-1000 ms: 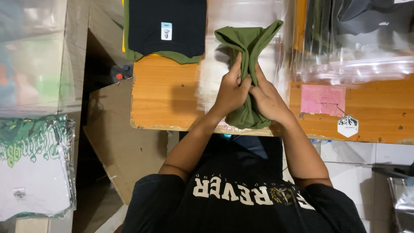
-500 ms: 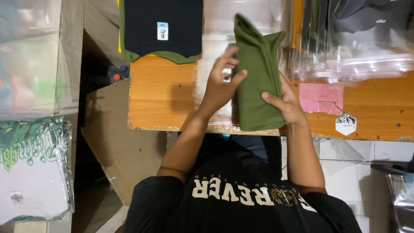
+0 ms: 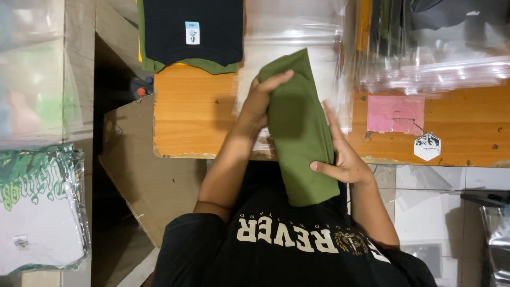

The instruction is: The person folds black and green t-shirts and places each into a clear plastic bag on a wooden table. The person repeatedly picks up shirts, folds them, inserts them into bags, and sets the packaged shirts aside.

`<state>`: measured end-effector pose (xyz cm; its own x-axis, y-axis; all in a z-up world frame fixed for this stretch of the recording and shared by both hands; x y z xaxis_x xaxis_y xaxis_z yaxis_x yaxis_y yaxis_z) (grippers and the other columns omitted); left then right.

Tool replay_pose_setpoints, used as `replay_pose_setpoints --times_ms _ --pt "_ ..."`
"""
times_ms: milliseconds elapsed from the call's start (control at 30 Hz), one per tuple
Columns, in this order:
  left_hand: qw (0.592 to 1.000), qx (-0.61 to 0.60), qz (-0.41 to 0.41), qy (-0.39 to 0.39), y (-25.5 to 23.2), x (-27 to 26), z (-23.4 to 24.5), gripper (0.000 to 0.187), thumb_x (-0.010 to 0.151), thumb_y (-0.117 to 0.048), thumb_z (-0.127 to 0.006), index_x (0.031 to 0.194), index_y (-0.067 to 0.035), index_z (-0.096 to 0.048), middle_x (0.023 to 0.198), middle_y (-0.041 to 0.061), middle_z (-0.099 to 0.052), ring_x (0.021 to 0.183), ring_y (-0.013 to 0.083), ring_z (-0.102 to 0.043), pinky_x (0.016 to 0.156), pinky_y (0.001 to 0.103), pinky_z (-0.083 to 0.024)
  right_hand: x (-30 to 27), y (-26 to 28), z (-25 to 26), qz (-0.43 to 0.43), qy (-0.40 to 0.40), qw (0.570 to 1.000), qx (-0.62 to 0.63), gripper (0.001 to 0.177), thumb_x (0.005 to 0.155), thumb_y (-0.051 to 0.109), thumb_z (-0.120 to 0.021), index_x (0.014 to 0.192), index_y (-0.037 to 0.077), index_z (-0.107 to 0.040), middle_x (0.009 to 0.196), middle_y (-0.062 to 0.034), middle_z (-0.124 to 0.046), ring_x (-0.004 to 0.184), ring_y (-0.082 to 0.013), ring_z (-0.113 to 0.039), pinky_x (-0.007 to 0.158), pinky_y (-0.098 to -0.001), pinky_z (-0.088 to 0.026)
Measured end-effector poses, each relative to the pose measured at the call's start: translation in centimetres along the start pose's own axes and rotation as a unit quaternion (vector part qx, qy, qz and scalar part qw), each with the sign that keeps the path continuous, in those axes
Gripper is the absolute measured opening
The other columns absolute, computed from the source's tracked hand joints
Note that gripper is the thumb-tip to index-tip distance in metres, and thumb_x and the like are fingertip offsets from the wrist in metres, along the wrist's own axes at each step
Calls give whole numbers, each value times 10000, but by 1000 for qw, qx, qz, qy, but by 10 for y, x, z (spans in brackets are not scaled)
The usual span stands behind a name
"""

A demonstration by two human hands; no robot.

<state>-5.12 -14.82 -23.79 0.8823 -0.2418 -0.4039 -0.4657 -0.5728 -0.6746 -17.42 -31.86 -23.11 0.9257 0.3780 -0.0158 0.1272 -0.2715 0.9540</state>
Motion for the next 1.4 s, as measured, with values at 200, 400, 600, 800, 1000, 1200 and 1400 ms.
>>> replay_pose_setpoints --times_ms 200,400,600,800,1000,1200,1400 --pt "999 19 -31 29 17 -7 -32 742 731 -154 -904 1398 -40 -600 1066 126 -679 940 262 -725 826 407 -623 18 46 -6 141 -18 957 -253 972 849 -16 -706 1660 40 -173 1717 -161 -165 1543 -253 -159 1247 -505 -196" --pt "989 100 -62 84 5 0 -32 782 769 -264 -968 1433 -104 -587 1118 132 -719 994 250 -723 873 432 -630 13 43 15 102 -46 992 -59 945 787 -71 -625 1627 -23 -196 1652 -250 -298 1456 -282 -371 1193 -448 -382" --pt "638 714 -272 90 -54 -16 -16 791 1005 -623 -550 1598 -142 -341 1668 83 -329 1563 302 -195 1244 539 -240 -8 56 25 49 -116 990 -70 920 820 38 -584 1629 26 -146 1725 -143 -166 1551 -256 -280 1275 -372 -251" --pt "536 785 -298 88 -30 -15 16 477 820 -397 -866 1252 -225 -758 1357 49 -631 1374 337 -474 1188 484 -303 -23 47 51 65 -175 982 2 1014 718 -45 -541 1658 23 -166 1616 -257 -371 1418 -311 -447 1153 -409 -426" --pt "508 748 -421 71 -33 -26 9 182 815 -226 -887 976 -242 -805 881 -62 -683 938 161 -643 1028 389 -413 -32 52 49 59 -193 979 10 1010 731 -45 -529 1667 31 -155 1620 -246 -380 1415 -294 -453 1137 -402 -443" --pt "525 728 -435 78 -62 -51 -11 126 885 -212 -841 1002 -178 -806 1019 -48 -746 1043 164 -674 1040 382 -428 -45 57 54 66 -213 975 -5 1047 689 -37 -518 1665 32 -147 1641 -249 -340 1455 -325 -406 1162 -429 -403" --pt "617 619 -464 148 -108 -42 -4 101 895 -41 -810 978 -65 -759 906 137 -757 927 343 -726 910 465 -546 -48 60 61 90 -215 972 -13 1041 695 -71 -502 1666 25 -139 1654 -270 -322 1476 -342 -391 1173 -425 -398"
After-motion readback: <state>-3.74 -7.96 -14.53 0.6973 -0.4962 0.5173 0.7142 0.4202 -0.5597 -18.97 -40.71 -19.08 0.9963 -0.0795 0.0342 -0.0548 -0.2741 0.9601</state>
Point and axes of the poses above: each hand's wrist, its own x-axis towards the middle knuckle, its own z-axis out of the back of the hand, y = z × x, the point moved 6 cm from there along x, towards the middle knuckle
